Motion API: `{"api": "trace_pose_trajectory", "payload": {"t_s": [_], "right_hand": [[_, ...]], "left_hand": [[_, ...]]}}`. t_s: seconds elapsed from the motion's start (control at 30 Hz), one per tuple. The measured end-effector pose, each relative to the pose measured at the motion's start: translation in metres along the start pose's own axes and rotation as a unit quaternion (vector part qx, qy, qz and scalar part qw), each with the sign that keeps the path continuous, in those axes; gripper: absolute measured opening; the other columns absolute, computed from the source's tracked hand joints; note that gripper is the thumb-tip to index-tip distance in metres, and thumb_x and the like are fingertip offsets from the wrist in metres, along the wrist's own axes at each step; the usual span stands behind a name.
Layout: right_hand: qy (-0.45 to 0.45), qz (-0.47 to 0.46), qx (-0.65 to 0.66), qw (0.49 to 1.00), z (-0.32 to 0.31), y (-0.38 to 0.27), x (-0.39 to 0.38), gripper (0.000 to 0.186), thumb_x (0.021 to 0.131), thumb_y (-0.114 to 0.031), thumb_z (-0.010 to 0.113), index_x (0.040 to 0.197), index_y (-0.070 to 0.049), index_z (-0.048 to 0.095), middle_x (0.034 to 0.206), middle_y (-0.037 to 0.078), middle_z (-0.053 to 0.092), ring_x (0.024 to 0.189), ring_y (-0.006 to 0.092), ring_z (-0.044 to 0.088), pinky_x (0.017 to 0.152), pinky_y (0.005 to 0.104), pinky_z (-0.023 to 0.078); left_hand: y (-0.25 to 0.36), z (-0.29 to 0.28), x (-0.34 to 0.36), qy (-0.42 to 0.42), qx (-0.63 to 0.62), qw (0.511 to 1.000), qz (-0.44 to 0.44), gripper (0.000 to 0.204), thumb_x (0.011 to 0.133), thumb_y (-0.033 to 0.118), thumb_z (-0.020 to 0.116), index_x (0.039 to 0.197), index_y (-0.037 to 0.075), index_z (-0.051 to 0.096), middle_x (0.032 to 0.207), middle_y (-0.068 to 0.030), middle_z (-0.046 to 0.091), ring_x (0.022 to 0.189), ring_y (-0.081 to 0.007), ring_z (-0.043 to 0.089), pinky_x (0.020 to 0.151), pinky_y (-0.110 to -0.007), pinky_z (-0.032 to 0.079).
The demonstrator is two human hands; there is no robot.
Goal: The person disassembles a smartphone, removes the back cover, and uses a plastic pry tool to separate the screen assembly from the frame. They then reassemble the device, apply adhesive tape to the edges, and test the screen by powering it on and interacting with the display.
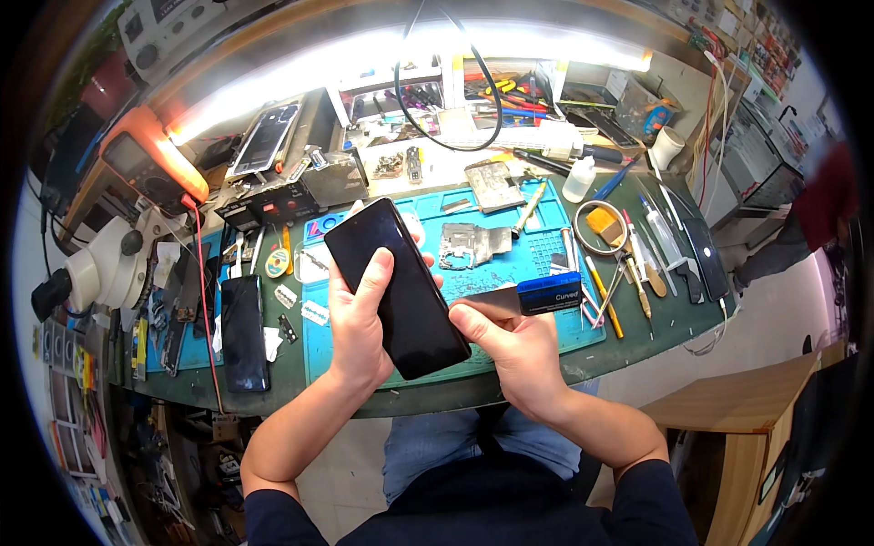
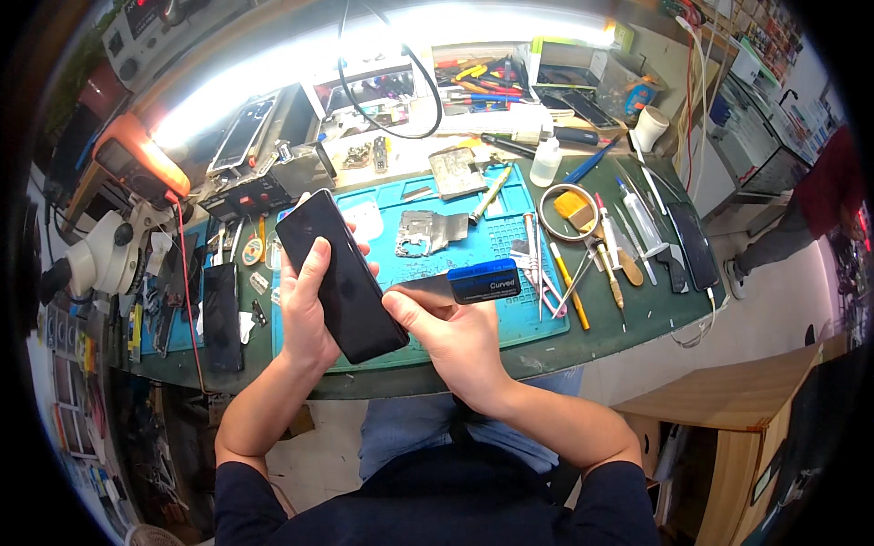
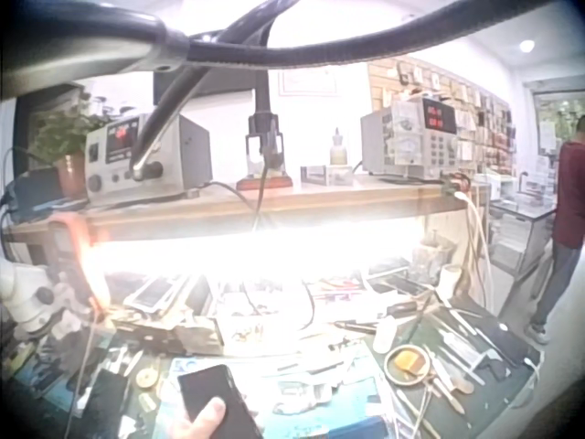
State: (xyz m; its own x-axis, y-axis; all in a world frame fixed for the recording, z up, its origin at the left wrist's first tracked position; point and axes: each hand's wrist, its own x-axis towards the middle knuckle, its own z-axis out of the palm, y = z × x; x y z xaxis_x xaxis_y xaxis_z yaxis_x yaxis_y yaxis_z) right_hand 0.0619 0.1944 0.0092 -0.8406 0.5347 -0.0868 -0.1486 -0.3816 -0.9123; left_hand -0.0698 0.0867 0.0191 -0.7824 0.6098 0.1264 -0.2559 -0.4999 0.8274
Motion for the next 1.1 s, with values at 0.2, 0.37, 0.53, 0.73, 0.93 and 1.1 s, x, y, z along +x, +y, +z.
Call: {"api": "trace_pose_trajectory", "payload": {"t_s": [0.2,0.37,0.53,0.73,0.93,1.1], "right_hand": [[0.003,0.024,0.016,1.0,0.004,0.0,0.001,0.025,0.095,-0.008,0.074,0.116,0.005,0.072,0.108,0.009,0.074,0.094,0.0123,0.068,0.087,0.0279,0.054],[0.013,0.04,0.042,0.998,0.008,-0.001,0.005,0.023,0.097,-0.012,0.073,0.112,0.005,0.073,0.104,0.007,0.074,0.091,0.0105,0.067,0.083,0.0268,0.053],[-0.032,0.106,0.029,0.993,-0.002,-0.016,-0.001,0.035,0.095,-0.019,0.077,0.119,0.004,0.066,0.107,0.008,0.072,0.087,0.0107,0.065,0.081,0.0262,0.051],[-0.076,0.143,-0.227,0.96,-0.074,-0.064,-0.003,0.025,0.094,-0.01,0.073,0.115,0.0,0.065,0.092,0.006,0.071,0.067,0.0129,0.067,0.058,0.0252,0.053],[0.202,-0.365,-0.674,0.61,-0.162,-0.067,0.134,0.069,0.077,-0.032,0.086,0.134,-0.008,0.055,0.129,0.016,0.061,0.124,0.033,0.054,0.106,0.0459,0.04],[0.139,-0.315,-0.578,0.74,-0.157,-0.066,0.152,0.047,0.081,-0.022,0.083,0.121,-0.005,0.066,0.099,0.014,0.073,0.097,0.0302,0.069,0.096,0.0412,0.048]], "left_hand": [[0.001,-0.002,-0.003,-0.004,0.006,1.0,-0.009,0.036,0.104,0.018,0.059,0.136,0.007,0.047,0.123,-0.0135,0.062,0.102,-0.0203,0.067,0.082,-0.038,0.063],[-0.005,0.002,-0.003,0.02,0.014,1.0,0.014,0.038,0.104,0.019,0.059,0.138,0.006,0.047,0.124,-0.0133,0.062,0.101,-0.0206,0.067,0.084,-0.038,0.062],[0.007,-0.005,0.005,0.068,-0.034,0.991,-0.115,0.035,0.107,0.03,0.054,0.132,0.006,0.056,0.111,-0.0108,0.068,0.1,-0.0253,0.069,0.088,-0.041,0.059],[0.025,-0.028,0.016,0.059,-0.128,0.947,-0.288,0.043,0.1,0.017,0.054,0.137,-0.004,0.053,0.129,-0.0204,0.064,0.115,-0.0382,0.066,0.097,-0.05,0.057],[0.013,-0.027,0.018,-0.011,-0.067,0.961,-0.268,0.044,0.099,0.011,0.058,0.141,0.005,0.045,0.124,-0.0221,0.065,0.109,-0.0347,0.068,0.096,-0.049,0.058],[0.007,-0.032,0.013,-0.029,-0.107,0.952,-0.284,0.044,0.099,0.015,0.059,0.14,0.006,0.045,0.119,-0.0202,0.065,0.104,-0.0318,0.069,0.093,-0.047,0.059]]}}
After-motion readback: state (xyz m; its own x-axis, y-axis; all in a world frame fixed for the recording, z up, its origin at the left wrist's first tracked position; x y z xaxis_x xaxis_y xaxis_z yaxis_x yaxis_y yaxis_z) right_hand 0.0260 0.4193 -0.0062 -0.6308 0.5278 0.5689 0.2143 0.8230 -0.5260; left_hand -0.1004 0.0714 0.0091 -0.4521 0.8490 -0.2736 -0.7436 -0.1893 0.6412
